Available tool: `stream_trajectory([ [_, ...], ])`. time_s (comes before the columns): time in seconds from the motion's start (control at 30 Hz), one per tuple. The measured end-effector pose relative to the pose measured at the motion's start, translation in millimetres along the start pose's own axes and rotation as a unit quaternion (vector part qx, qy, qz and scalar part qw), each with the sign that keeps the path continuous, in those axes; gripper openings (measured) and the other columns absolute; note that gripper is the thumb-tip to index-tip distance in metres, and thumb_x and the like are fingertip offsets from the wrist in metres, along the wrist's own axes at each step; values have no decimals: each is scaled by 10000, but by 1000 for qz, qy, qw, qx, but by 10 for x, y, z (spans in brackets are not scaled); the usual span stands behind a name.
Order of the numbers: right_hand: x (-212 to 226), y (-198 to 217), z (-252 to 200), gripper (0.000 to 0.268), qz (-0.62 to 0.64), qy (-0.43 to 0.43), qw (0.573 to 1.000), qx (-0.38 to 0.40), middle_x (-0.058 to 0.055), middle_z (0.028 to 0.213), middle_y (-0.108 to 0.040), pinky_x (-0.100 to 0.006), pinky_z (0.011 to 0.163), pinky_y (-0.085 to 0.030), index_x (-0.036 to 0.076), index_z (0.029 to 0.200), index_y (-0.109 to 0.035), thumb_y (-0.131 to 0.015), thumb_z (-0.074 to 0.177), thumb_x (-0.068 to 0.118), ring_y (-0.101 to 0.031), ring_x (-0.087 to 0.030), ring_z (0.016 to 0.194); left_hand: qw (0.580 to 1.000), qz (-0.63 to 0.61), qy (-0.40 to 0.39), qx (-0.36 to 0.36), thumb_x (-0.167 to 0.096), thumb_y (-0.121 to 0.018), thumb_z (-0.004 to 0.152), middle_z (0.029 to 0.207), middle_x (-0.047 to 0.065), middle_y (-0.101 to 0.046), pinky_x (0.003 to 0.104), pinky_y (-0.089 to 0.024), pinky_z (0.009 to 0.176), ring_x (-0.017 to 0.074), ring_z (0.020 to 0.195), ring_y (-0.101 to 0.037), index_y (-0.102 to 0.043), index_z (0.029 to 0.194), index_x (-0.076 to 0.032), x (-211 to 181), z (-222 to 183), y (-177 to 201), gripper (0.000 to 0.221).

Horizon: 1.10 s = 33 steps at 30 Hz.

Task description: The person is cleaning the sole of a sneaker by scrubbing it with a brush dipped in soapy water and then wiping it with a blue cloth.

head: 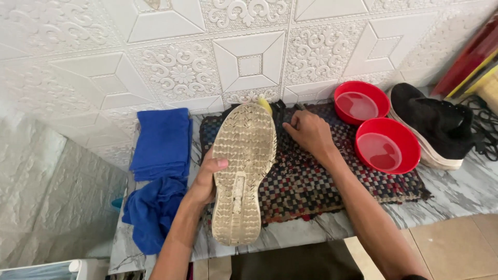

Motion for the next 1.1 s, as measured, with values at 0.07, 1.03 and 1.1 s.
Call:
stream_trajectory([
  [0.07,-157,89,26,305,-31,-26,999,-7,-83,754,-650,-505,664,-587,134,870,-616,-755,990,378,-727,-381,749,1000,-19,15,-12,-279,-653,822,1137,223,-705,545,-617,889,287,968,-676,-544,1540,-54,64,0,128,760],
  [1.03,-1479,1643,-18,200,-173,-59,980,77,-155,1147,-679,-553,780,-533,112,1185,-758,-606,1081,189,-694,-388,1025,947,312,38,60,-641,-489,846,1710,147,-437,562,-304,1254,323,1562,-423,-286,1675,-134,-559,-95,-141,993],
  [1.1,-1214,1814,-217,265,-142,-27,989,-12,-187,1144,-693,-561,790,-523,69,1238,-746,-583,1106,232,-700,-441,965,924,363,117,33,-554,-458,879,1759,105,-349,530,-214,1287,290,1614,-319,-269,1692,-165,-463,-115,40,921],
])
Point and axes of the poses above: each hand's wrist, its own z-axis towards the middle knuckle, its own y-axis out of the back of the hand, x = y × z, the point moved 1 cm from there along z, towards the middle knuckle
